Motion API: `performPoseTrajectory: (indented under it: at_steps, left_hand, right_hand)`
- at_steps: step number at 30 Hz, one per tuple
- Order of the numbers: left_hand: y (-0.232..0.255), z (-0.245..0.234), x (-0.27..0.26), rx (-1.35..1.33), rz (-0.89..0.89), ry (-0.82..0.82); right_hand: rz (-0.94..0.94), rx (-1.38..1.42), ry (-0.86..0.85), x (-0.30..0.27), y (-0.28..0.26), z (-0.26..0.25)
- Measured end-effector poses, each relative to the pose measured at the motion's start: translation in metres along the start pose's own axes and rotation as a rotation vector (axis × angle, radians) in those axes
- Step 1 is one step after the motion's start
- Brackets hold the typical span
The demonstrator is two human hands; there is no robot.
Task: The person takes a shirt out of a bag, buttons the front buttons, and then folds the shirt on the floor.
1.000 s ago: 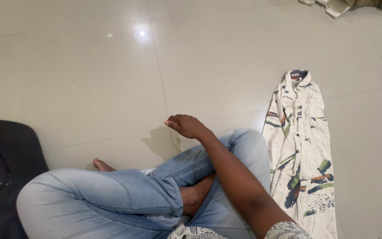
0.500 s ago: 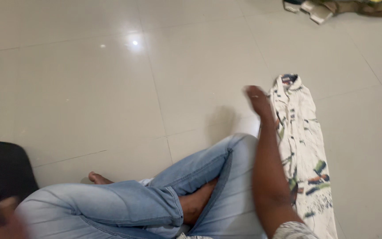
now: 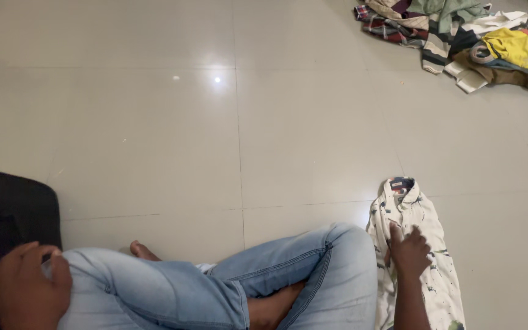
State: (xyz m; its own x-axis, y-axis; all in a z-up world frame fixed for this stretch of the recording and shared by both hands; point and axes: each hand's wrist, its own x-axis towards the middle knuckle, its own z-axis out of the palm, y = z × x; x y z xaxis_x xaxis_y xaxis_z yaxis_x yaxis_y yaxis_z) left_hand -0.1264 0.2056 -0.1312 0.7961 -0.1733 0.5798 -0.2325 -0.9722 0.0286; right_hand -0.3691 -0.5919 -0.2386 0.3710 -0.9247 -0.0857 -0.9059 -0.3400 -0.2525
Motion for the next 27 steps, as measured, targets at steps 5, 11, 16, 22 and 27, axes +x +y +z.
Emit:
performPoseTrajectory:
  at_steps: [5, 11, 16, 22, 27]
  left_hand:
    - [0.023, -0.027, 0.017, -0.059, -0.074, -0.071]
    - [0.062, -0.070, 0.042, -0.216, -0.068, -0.024]
    - [0.170, -0.036, 0.023, -0.758, -0.169, -0.127]
    - [0.403, -0.061, -0.041, -1.111, 0.912, -0.293]
    - [0.439, -0.120, -0.026, -1.594, 0.849, -0.750]
  right_hand:
    - [-0.150, -0.050, 0.087, 0.008, -0.053, -0.003]
    - [-0.061, 0.298, -0.093, 0.017, -0.038, -0.022]
    - [-0.103, 0.587, -0.012, 0.014, -0.038, -0.086]
    - [-0.293, 0.752, 0.094, 0.008, -0.108, -0.185]
    - [-0.517, 0.833, 0.175, 0.013, -0.202, -0.262]
